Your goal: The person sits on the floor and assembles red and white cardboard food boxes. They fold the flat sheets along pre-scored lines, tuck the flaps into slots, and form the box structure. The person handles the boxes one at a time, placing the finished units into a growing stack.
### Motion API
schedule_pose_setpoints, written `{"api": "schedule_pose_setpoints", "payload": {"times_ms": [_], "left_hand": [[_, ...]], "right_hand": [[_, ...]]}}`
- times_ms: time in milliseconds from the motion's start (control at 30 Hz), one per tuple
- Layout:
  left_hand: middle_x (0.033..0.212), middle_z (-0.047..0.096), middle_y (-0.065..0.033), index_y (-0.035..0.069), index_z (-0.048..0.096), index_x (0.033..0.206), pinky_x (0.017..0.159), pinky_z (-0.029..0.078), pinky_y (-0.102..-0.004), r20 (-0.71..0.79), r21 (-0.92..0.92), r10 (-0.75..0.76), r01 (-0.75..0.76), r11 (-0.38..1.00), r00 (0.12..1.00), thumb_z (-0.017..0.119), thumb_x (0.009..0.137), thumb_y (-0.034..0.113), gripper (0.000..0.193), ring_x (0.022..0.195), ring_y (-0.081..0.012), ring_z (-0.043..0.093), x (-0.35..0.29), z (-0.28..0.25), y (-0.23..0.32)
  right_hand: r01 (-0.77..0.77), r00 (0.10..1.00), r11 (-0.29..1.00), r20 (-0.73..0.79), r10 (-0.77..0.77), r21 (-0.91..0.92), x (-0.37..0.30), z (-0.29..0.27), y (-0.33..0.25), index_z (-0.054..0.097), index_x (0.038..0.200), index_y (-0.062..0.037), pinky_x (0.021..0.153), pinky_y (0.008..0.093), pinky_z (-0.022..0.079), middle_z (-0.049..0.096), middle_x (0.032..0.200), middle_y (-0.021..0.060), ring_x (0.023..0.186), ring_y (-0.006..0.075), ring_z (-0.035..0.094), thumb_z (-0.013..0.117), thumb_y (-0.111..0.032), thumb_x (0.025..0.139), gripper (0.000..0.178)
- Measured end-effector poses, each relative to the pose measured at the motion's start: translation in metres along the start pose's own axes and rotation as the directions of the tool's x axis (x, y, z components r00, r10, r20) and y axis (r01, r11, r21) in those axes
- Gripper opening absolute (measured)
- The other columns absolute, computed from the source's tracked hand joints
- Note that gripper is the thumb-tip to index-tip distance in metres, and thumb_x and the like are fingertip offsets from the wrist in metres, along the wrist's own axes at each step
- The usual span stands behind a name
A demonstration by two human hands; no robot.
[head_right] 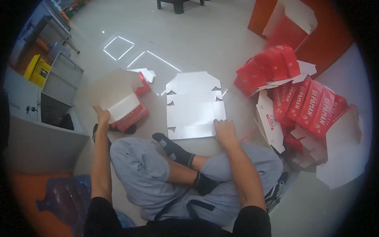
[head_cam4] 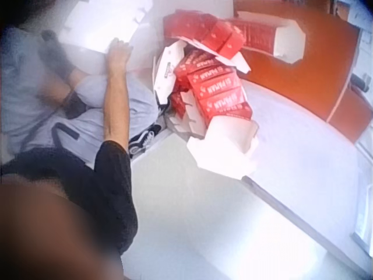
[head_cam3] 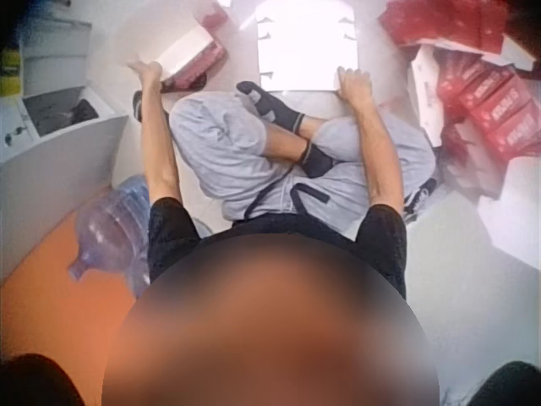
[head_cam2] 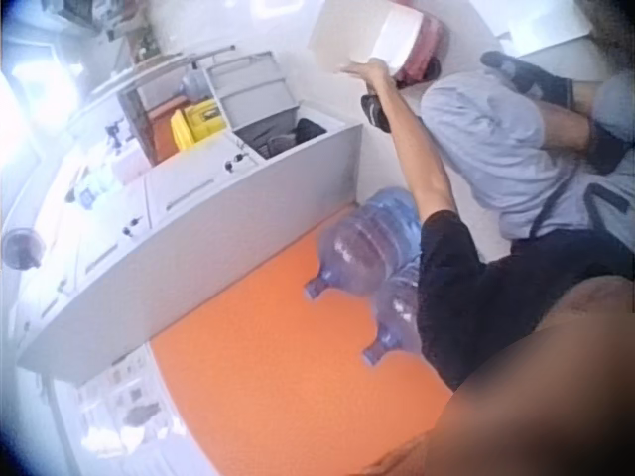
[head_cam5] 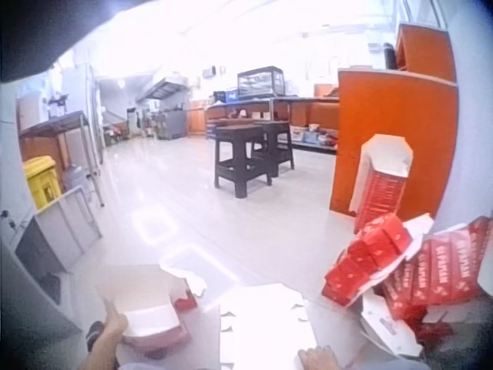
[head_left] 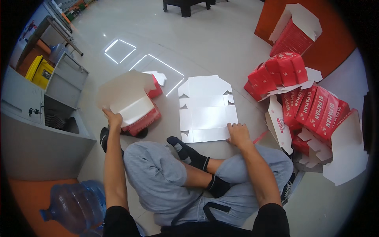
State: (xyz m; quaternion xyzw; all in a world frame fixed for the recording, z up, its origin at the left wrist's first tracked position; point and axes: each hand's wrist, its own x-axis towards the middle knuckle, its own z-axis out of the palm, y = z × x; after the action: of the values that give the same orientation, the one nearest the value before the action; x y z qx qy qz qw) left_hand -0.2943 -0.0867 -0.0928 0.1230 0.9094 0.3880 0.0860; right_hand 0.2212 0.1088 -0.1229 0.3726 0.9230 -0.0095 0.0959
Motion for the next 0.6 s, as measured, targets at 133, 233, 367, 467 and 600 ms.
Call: {"api": "schedule_pose_setpoints", "payload": {"times_ms": [133,233,367,467,600], "left_hand": [[0.155,0.032,-0.0335,0.005,-0.019,0.157,0.114,0.038,-0.0507,-0.15,0.044,-0.049,0.056,0.997,0.988,0.05,0.087,0.008,0.098,0.136,-0.0464,0.046,0.068,-0.01,-0.023],[0.149,0.038,-0.0315,0.003,-0.031,0.151,0.099,0.048,-0.0657,0.113,-0.269,-0.246,0.268,0.925,0.963,0.058,0.088,0.016,0.11,0.125,-0.046,0.056,0.021,0.001,0.048],[0.147,0.037,-0.0301,0.004,-0.037,0.146,0.087,0.049,-0.0733,0.244,-0.424,-0.321,0.398,0.813,0.915,0.072,0.085,0.03,0.128,0.116,-0.0488,0.057,0.038,-0.027,0.044],[0.148,0.035,-0.0292,0.001,-0.02,0.152,0.094,0.045,-0.0731,0.407,-0.458,-0.316,0.491,0.741,0.857,0.08,0.081,0.038,0.128,0.122,-0.0539,0.049,0.037,-0.047,0.038],[0.148,0.041,-0.0203,-0.003,0.018,0.153,0.108,0.042,-0.0483,-0.207,-0.751,-0.028,-0.141,0.645,0.978,0.078,0.086,0.024,0.093,0.128,-0.036,0.051,-0.1,-0.014,0.107]], "right_hand": [[0.004,0.999,0.998,0.054,-0.007,0.066,0.001,-0.008,-0.005,0.06,0.107,-0.0082,0.085,0.0436,0.054,0.071,0.097,0.0131,0.095,0.0305,0.07,0.08,-0.022,0.075,0.04],[-0.071,0.991,0.994,0.117,0.061,0.081,-0.014,-0.008,0.007,0.06,0.108,-0.0074,0.083,0.0443,0.055,0.071,0.097,0.0137,0.096,0.0318,0.07,0.08,-0.02,0.075,0.04],[-0.044,0.992,0.991,0.121,0.029,0.126,-0.007,-0.01,-0.008,0.059,0.108,-0.0069,0.08,0.0446,0.057,0.071,0.097,0.0144,0.095,0.0329,0.071,0.079,-0.019,0.076,0.04],[-0.021,0.992,0.995,0.124,0.009,0.099,-0.005,-0.005,-0.012,0.058,0.109,-0.0068,0.081,0.0447,0.057,0.071,0.096,0.0151,0.092,0.0333,0.071,0.076,-0.016,0.079,0.037],[-0.048,0.989,0.991,0.143,0.03,0.123,-0.013,-0.009,-0.001,0.058,0.113,-0.0064,0.082,0.0459,0.057,0.07,0.098,0.017,0.094,0.0345,0.07,0.07,-0.011,0.082,0.034]]}}
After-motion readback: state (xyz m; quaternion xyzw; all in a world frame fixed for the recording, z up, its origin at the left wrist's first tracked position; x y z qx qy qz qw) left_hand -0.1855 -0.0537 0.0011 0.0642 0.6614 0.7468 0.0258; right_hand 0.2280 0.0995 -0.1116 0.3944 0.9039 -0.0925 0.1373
